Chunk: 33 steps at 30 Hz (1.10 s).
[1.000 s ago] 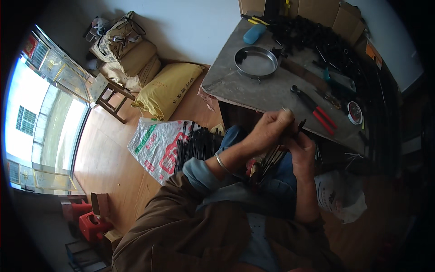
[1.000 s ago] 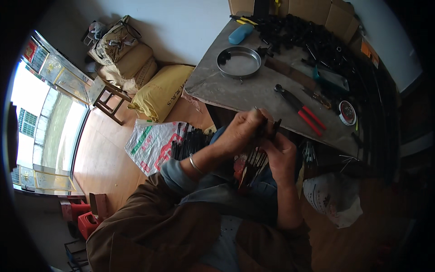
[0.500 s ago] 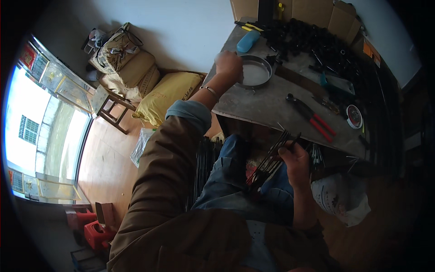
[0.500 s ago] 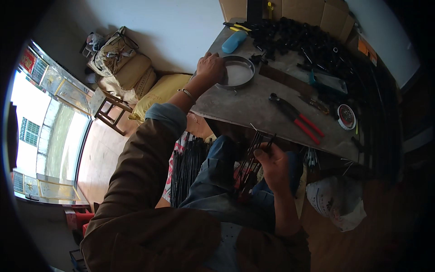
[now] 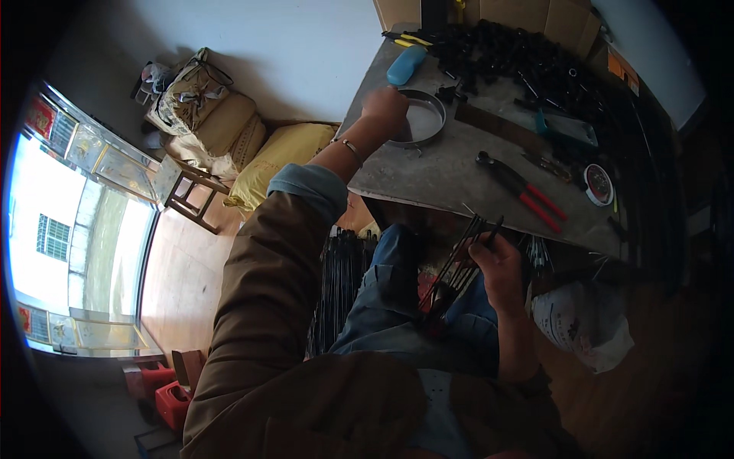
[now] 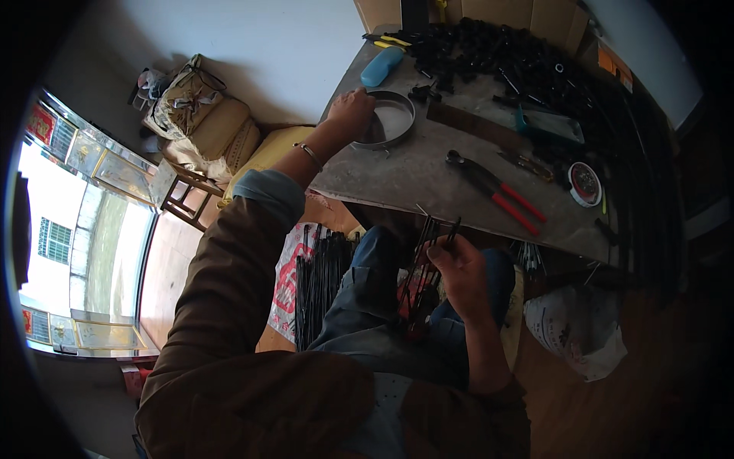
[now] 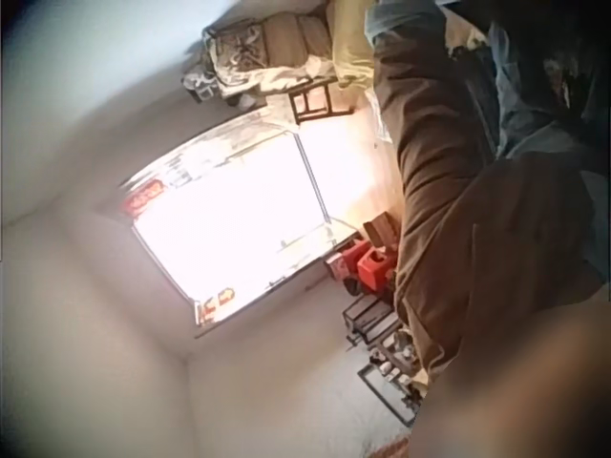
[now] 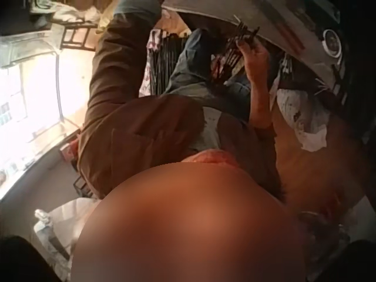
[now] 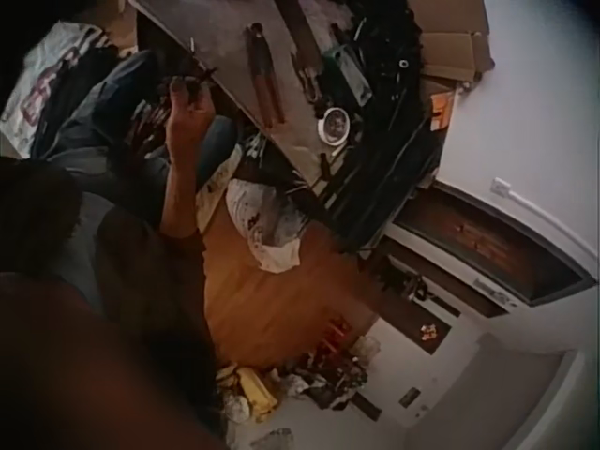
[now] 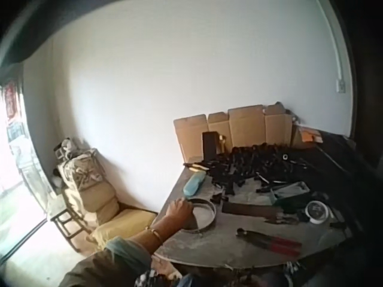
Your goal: Assembling the metal ribs and central hub of umbrellas using wire and pliers.
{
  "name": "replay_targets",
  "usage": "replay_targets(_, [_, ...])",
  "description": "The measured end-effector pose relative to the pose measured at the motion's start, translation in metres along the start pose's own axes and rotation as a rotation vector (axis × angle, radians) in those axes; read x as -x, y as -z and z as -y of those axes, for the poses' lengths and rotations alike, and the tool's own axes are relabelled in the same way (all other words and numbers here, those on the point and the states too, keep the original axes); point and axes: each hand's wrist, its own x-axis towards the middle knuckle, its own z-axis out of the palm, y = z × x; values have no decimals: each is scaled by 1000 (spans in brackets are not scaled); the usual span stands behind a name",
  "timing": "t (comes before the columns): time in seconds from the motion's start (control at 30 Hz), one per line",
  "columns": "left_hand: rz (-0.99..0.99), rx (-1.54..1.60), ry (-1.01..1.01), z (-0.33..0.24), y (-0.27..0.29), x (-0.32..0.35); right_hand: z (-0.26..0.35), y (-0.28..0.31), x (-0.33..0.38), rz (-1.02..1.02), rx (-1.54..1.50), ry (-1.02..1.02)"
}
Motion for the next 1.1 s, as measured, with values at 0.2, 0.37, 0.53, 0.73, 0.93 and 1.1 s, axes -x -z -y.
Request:
replay_targets(0.2, [79, 409, 16, 1, -12, -13, 9, -6, 3, 5, -21, -19])
replay_targets(0.37, [23, 530, 97, 4, -14, -11, 6, -3, -3, 9, -17, 7])
replay_targets(0.53, [-87, 940, 163, -1, -8, -5, 1, 1, -5, 12, -55, 26])
replay_targets(0.73, [368, 1960, -228, -64, 62, 71, 0, 4, -4, -18, -21, 11])
replay_targets(0.93, [733, 2221, 36, -97, 74, 129, 4, -4, -2, 17, 44, -14])
replay_targets(1.1, [804, 2351, 88, -98, 69, 146, 4, -13, 2, 35, -13, -11])
